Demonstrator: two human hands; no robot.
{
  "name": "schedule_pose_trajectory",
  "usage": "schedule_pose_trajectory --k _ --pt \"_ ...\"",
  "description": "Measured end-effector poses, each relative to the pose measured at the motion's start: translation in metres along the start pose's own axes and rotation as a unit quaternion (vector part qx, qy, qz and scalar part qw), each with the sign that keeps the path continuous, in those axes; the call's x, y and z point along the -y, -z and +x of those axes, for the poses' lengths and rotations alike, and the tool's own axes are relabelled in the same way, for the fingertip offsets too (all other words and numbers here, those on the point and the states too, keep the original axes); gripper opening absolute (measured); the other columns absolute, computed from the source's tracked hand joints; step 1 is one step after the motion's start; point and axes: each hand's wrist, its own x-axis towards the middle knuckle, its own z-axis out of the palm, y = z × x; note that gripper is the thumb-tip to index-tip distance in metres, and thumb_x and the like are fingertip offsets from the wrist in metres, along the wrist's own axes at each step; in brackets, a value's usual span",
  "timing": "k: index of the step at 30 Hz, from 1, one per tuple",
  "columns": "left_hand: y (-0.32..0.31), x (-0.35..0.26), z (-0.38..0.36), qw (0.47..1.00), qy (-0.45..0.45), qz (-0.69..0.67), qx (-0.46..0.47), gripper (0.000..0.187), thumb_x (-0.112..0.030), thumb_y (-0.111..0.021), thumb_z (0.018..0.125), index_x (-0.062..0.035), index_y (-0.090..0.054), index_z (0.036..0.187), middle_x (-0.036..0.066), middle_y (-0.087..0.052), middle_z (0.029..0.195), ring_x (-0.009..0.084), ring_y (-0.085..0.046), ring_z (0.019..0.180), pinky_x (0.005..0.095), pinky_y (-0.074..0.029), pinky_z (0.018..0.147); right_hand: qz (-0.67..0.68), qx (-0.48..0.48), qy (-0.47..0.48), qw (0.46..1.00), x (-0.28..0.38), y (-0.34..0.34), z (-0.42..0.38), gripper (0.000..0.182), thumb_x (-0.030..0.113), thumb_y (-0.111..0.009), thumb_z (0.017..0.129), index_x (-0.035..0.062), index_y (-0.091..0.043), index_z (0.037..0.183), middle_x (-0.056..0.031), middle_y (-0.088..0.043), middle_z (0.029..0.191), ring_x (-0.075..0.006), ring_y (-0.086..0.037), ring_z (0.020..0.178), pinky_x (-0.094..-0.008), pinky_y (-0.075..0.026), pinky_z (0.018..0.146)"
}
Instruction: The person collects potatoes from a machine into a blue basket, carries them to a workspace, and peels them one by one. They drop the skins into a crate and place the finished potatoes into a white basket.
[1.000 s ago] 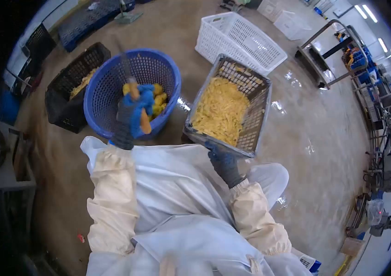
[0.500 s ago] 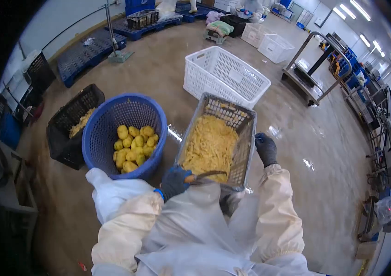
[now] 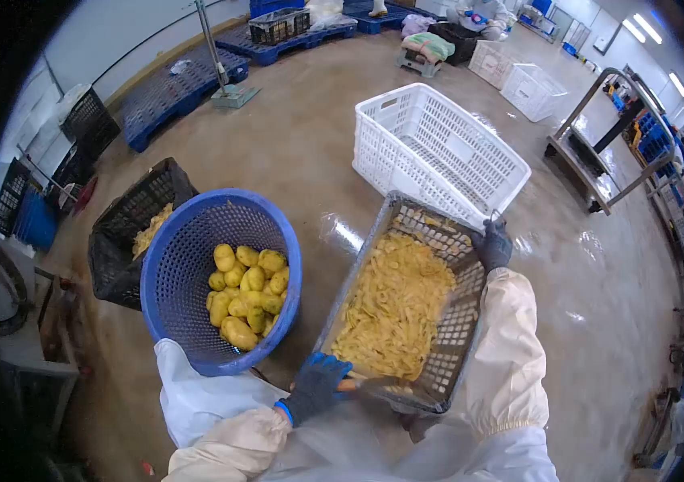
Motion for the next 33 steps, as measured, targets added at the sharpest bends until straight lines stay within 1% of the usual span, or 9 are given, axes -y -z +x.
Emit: schedule_pose_trajectory --k 3,9,11,14,17,22,28,31,33 --pt "0.006 -0.003 0.005 0.998 0.005 0.038 0.041 0.042 -0.03 -0.07 0.067 -0.0067 -0.059 0.1 0.012 -0.057 0.089 0.0312 -0.054 0.085 0.0428 -0.04 0.078 0.004 -0.05 0.056 0.997 0.005 -0.023 0.031 0.053 0.038 -0.07 0.071 0.0086 -0.057 0.112 -0.0201 -0.054 0.12 -0.0348 -0.057 0.1 -0.0434 -0.046 0.084" --pt "0.003 0.0 0.011 0.993 0.007 0.088 0.076 0.041 -0.033 -0.071 0.067 -0.0083 -0.06 0.098 0.01 -0.058 0.087 0.0279 -0.055 0.085 0.0423 -0.04 0.079 -0.002 0.063 -0.013 0.998 0.01 -0.042 0.073 0.052 0.042 -0.06 0.08 0.0089 -0.053 0.12 -0.018 -0.051 0.126 -0.0356 -0.049 0.114 -0.0449 -0.04 0.092" --pt "0.007 -0.005 0.015 0.992 0.005 0.104 0.068 0.038 -0.036 -0.071 0.066 -0.0097 -0.062 0.093 0.009 -0.059 0.083 0.0278 -0.056 0.083 0.0424 -0.04 0.077 -0.044 0.004 0.017 0.999 0.004 -0.056 0.08 0.05 0.045 -0.056 0.081 0.0113 -0.055 0.118 -0.0162 -0.056 0.12 -0.0333 -0.054 0.109 -0.0448 -0.039 0.092" --pt "0.014 -0.017 0.026 0.977 0.049 0.14 0.152 0.032 -0.042 -0.063 0.07 -0.0124 -0.066 0.08 0.006 -0.061 0.079 0.0265 -0.058 0.079 0.0416 -0.04 0.07 -0.074 0.088 0.006 0.993 -0.001 -0.058 0.1 0.042 0.046 -0.052 0.082 0.0163 -0.059 0.111 -0.0108 -0.066 0.098 -0.0269 -0.061 0.098 -0.0446 -0.042 0.085" --pt "0.012 -0.027 0.038 0.955 0.114 0.199 0.19 0.032 -0.046 -0.061 0.073 -0.0143 -0.066 0.072 0.007 -0.063 0.072 0.0266 -0.06 0.074 0.0418 -0.039 0.066 -0.033 0.189 0.003 0.981 -0.006 -0.055 0.119 0.048 0.048 -0.052 0.082 0.0166 -0.058 0.118 -0.0118 -0.063 0.107 -0.0284 -0.06 0.099 -0.0431 -0.043 0.088" --pt "-0.006 -0.029 0.04 0.936 0.176 0.216 0.215 0.038 -0.051 -0.061 0.074 -0.0138 -0.064 0.069 0.009 -0.062 0.068 0.027 -0.06 0.068 0.0431 -0.039 0.062 0.045 0.083 0.087 0.992 -0.033 -0.061 0.118 0.03 0.038 -0.06 0.079 0.0111 -0.06 0.092 -0.0138 -0.064 0.088 -0.0334 -0.063 0.082 -0.045 -0.049 0.07" --pt "0.017 -0.069 0.045 0.939 0.182 0.227 0.182 0.039 -0.051 -0.062 0.074 -0.013 -0.064 0.067 0.01 -0.061 0.065 0.0283 -0.06 0.063 0.0431 -0.041 0.06 0.125 0.06 0.196 0.971 -0.095 -0.031 0.098 0.042 0.048 -0.06 0.079 0.007 -0.063 0.09 -0.0147 -0.063 0.082 -0.0328 -0.062 0.075 -0.0447 -0.048 0.067" --pt "0.015 -0.077 0.036 0.936 0.195 0.23 0.181 0.037 -0.05 -0.064 0.072 -0.0132 -0.065 0.068 0.011 -0.062 0.068 0.0279 -0.06 0.065 0.0426 -0.042 0.061 0.124 0.047 0.236 0.963 -0.113 -0.007 0.074 0.034 0.039 -0.063 0.08 0.0063 -0.063 0.089 -0.0153 -0.063 0.082 -0.0314 -0.062 0.074 -0.041 -0.049 0.068" --pt "0.018 -0.083 0.036 0.942 0.199 0.216 0.162 0.037 -0.049 -0.064 0.072 -0.0124 -0.065 0.068 0.011 -0.063 0.069 0.0283 -0.061 0.067 0.0428 -0.043 0.062 0.208 0.012 0.166 0.964 -0.122 0.013 0.065 0.028 0.034 -0.062 0.081 0.0067 -0.063 0.09 -0.0152 -0.062 0.081 -0.031 -0.062 0.074 -0.0403 -0.049 0.068"
